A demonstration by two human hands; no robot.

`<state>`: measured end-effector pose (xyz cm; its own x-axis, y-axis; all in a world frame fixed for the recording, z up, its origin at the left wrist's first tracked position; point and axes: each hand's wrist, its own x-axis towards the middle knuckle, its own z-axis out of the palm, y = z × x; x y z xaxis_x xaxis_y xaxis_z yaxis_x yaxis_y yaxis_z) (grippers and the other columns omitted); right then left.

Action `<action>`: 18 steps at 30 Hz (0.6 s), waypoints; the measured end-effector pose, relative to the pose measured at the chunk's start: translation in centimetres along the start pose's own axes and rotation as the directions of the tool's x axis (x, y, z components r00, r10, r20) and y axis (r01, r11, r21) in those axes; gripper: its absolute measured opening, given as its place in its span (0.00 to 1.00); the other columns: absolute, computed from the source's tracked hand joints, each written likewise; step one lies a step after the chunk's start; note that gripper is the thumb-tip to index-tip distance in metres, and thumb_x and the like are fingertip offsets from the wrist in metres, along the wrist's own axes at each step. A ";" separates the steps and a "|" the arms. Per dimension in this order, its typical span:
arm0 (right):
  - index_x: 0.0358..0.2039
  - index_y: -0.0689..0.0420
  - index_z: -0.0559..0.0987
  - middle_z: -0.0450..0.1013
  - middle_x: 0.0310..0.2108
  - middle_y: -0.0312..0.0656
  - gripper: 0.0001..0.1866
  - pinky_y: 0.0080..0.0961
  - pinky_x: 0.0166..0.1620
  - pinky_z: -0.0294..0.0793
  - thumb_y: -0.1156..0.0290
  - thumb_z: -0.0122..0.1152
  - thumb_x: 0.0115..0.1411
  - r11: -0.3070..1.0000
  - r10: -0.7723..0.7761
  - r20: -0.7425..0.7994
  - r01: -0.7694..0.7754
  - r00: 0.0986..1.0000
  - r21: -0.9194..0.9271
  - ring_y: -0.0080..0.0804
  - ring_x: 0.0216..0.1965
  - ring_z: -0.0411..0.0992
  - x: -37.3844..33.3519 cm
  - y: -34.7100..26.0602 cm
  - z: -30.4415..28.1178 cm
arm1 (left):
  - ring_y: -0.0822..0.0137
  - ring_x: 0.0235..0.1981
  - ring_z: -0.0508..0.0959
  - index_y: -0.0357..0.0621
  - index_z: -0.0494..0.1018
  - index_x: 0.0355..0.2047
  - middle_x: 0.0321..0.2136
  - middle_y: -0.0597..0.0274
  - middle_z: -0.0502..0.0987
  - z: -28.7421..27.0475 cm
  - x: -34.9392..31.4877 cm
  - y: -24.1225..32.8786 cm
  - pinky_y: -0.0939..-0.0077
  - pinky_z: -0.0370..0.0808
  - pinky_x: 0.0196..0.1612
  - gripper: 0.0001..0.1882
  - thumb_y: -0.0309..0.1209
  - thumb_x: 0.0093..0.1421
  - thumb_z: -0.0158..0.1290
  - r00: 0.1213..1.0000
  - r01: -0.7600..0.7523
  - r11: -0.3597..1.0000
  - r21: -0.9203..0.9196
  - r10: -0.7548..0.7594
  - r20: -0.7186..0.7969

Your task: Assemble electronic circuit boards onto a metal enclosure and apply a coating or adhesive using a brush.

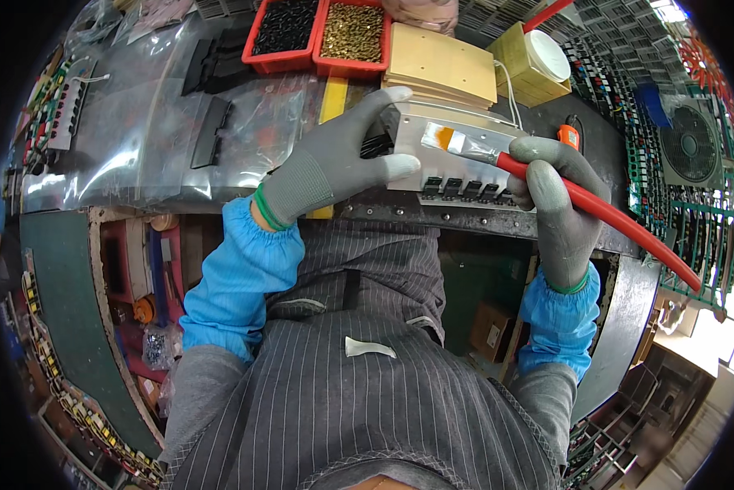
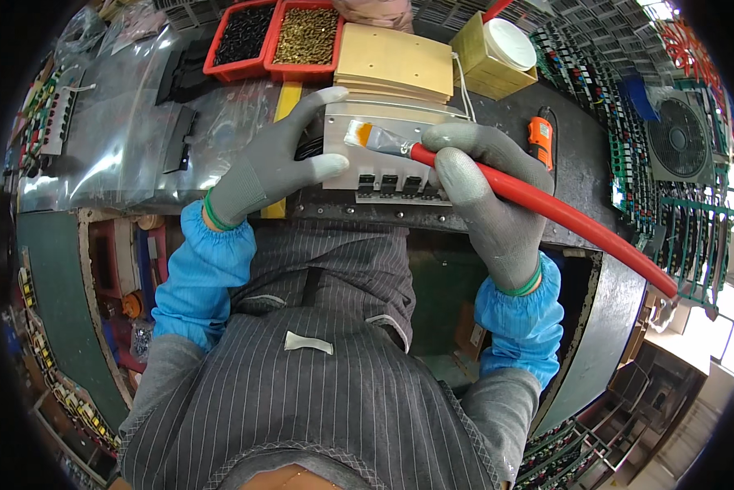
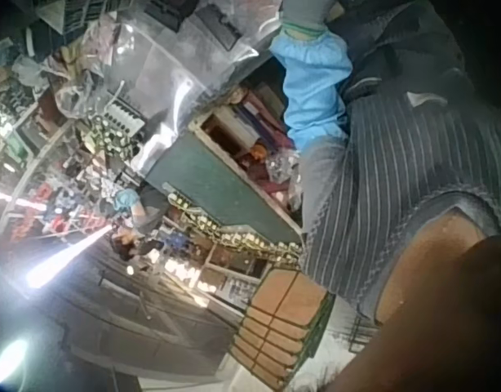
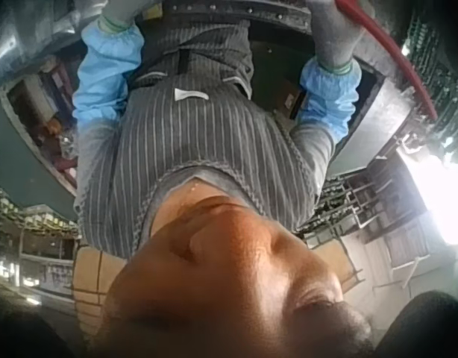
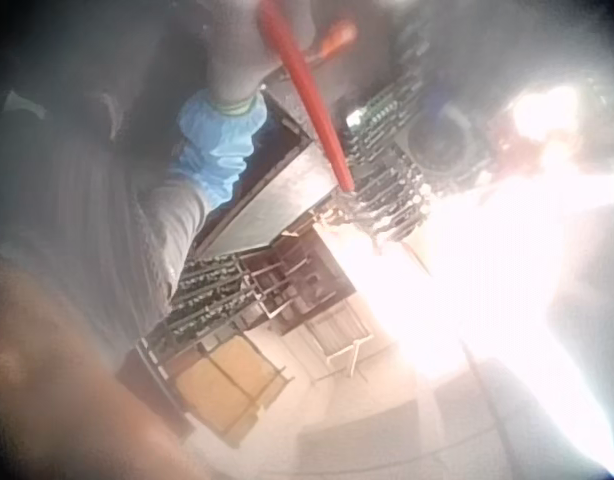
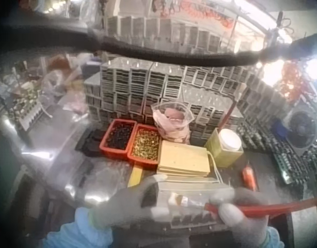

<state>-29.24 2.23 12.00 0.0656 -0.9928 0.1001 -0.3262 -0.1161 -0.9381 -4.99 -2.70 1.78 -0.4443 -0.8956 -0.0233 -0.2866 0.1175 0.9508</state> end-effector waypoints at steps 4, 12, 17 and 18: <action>0.40 0.64 0.81 0.78 0.32 0.41 0.12 0.19 0.34 0.72 0.70 0.60 0.58 1.000 0.019 0.009 -0.019 1.000 -0.017 0.21 0.31 0.74 0.4 0.0 0.2 | 0.53 0.54 0.75 0.51 0.55 0.67 0.51 0.45 0.75 -0.1 0.1 -0.2 0.61 0.70 0.57 0.45 0.50 0.54 0.62 1.000 -0.027 0.997 0.070 0.027 -0.002; 0.36 0.62 0.81 0.78 0.29 0.44 0.10 0.25 0.36 0.75 0.73 0.63 0.53 0.821 -0.386 0.188 0.429 0.903 -0.377 0.28 0.30 0.77 0.7 -0.7 0.1 | 0.51 0.54 0.75 0.51 0.54 0.67 0.50 0.45 0.75 0.1 0.2 -0.5 0.59 0.71 0.57 0.46 0.52 0.53 0.61 1.000 -0.026 0.990 0.141 0.028 -0.012; 0.35 0.63 0.81 0.78 0.28 0.44 0.10 0.27 0.37 0.74 0.74 0.59 0.52 0.781 -0.392 0.229 0.453 0.891 -0.429 0.32 0.29 0.76 0.8 -1.1 0.7 | 0.51 0.54 0.75 0.52 0.55 0.67 0.50 0.45 0.76 0.0 0.3 -0.2 0.59 0.71 0.57 0.47 0.55 0.52 0.61 1.000 0.022 0.991 0.135 -0.023 0.007; 0.35 0.62 0.81 0.78 0.28 0.44 0.10 0.27 0.36 0.74 0.74 0.60 0.51 0.764 -0.403 0.250 0.474 0.881 -0.438 0.32 0.28 0.76 0.9 -1.2 0.7 | 0.51 0.54 0.75 0.52 0.55 0.67 0.50 0.45 0.76 0.1 0.3 -0.2 0.59 0.71 0.57 0.47 0.55 0.52 0.61 1.000 0.021 0.991 0.135 -0.022 0.008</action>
<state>-28.12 1.54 13.01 0.4245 -0.8203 0.3833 -0.6310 -0.5716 -0.5245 -5.12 -3.01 1.52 -0.4449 -0.8943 -0.0471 -0.4076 0.1554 0.8998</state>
